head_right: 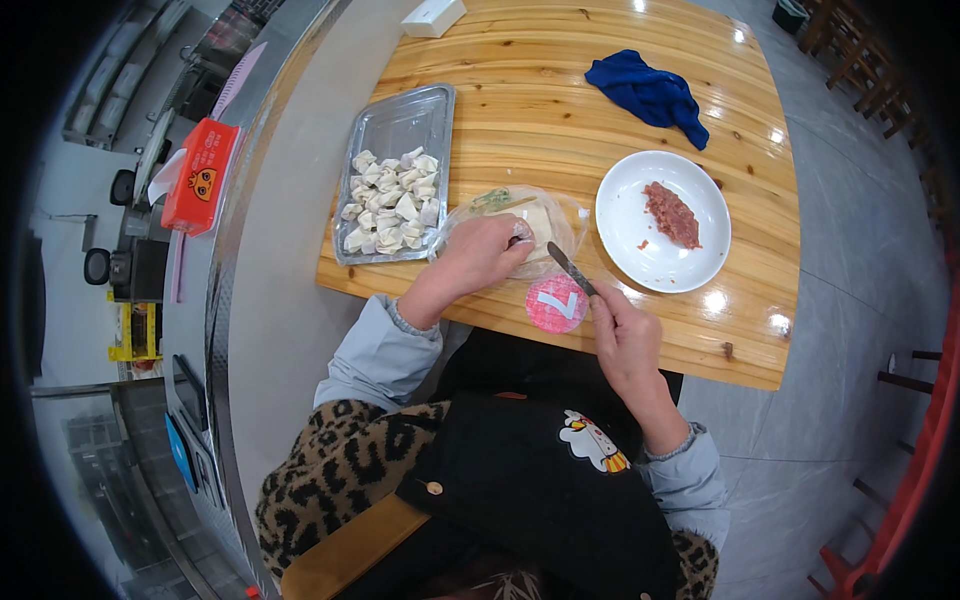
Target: The person repeatedly scoops minced meat onto square dumpling wrappers, folds them, and places the finished dumplings onto a metal tray. The process is continuous and repetitive throughout the clip.
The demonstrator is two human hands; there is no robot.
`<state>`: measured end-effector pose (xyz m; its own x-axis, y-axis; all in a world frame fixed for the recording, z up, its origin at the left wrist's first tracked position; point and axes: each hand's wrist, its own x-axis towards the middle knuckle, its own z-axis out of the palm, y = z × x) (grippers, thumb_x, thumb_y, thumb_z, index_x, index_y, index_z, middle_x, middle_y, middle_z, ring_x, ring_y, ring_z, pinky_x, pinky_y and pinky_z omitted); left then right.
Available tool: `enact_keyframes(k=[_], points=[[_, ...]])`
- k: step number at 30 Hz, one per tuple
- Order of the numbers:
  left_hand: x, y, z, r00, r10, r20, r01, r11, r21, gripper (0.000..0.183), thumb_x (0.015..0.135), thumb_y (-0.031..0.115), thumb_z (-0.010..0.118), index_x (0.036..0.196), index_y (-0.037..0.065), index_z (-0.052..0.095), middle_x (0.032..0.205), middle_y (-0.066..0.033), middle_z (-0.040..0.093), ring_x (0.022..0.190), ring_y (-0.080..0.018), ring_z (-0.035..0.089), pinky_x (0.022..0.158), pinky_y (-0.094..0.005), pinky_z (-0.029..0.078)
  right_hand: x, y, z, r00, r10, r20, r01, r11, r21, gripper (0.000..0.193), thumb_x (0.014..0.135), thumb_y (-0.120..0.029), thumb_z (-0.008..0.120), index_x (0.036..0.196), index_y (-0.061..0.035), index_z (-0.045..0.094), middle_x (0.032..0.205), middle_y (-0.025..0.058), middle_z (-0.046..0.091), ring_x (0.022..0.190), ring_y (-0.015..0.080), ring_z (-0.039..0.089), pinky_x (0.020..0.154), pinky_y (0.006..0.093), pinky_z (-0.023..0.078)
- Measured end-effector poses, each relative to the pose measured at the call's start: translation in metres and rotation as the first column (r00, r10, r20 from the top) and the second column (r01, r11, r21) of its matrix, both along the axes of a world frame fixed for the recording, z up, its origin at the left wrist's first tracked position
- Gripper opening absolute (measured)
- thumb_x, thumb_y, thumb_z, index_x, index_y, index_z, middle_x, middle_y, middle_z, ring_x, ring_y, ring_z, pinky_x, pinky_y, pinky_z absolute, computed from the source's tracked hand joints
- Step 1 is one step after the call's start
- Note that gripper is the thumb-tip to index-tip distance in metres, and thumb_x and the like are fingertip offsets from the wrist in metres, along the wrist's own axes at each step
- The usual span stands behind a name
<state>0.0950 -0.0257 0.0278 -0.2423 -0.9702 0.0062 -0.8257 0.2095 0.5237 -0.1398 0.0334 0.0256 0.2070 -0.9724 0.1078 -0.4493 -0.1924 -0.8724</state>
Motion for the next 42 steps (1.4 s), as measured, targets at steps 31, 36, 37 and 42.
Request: enact_keyframes(k=[31, 36, 37, 42], points=[[0.016, -0.003, 0.007, 0.962, 0.19, -0.196, -0.155, 0.971, 0.182, 0.026, 0.079, 0.026, 0.064, 0.087, 0.001, 0.068, 0.07, -0.0148, 0.065, 0.065, -0.0243, 0.064, 0.061, -0.032, 0.049, 0.013, -0.008, -0.009, 0.967, -0.035, 0.252, -0.006, 0.987, 0.161, 0.022, 0.09, -0.008, 0.054, 0.104, 0.0067, 0.063, 0.068, 0.007, 0.061, 0.062, 0.0097, 0.055, 0.054, 0.0269, 0.043], [0.019, -0.004, 0.002, 0.925, 0.236, -0.298, -0.169, 0.958, 0.233, 0.024, 0.083, 0.023, 0.062, 0.091, 0.002, 0.067, 0.081, -0.0105, 0.067, 0.074, -0.0178, 0.065, 0.064, -0.0297, 0.048, 0.021, -0.012, -0.013, 0.968, -0.027, 0.251, -0.013, 0.988, 0.156, 0.022, 0.089, -0.007, 0.053, 0.103, 0.0068, 0.062, 0.063, 0.0073, 0.058, 0.058, 0.0102, 0.052, 0.054, 0.0263, 0.042], [0.021, -0.004, 0.002, 0.904, 0.259, -0.34, -0.178, 0.952, 0.25, 0.023, 0.083, 0.023, 0.062, 0.094, 0.002, 0.067, 0.085, -0.0094, 0.068, 0.077, -0.0168, 0.065, 0.065, -0.0292, 0.048, 0.021, -0.013, -0.014, 0.975, -0.019, 0.221, -0.017, 0.987, 0.16, 0.022, 0.089, -0.007, 0.053, 0.103, 0.0066, 0.063, 0.063, 0.0079, 0.057, 0.058, 0.0104, 0.052, 0.053, 0.0265, 0.042], [0.054, -0.012, 0.02, 0.318, 0.354, -0.88, -0.167, 0.934, 0.316, 0.03, 0.092, 0.023, 0.047, 0.109, 0.002, 0.059, 0.103, -0.0113, 0.064, 0.093, -0.0219, 0.063, 0.078, -0.0352, 0.05, 0.018, -0.016, -0.01, 0.986, 0.004, 0.165, -0.032, 0.985, 0.168, 0.021, 0.088, -0.007, 0.053, 0.102, 0.0044, 0.063, 0.062, 0.0104, 0.056, 0.056, 0.0117, 0.053, 0.053, 0.0275, 0.042]])
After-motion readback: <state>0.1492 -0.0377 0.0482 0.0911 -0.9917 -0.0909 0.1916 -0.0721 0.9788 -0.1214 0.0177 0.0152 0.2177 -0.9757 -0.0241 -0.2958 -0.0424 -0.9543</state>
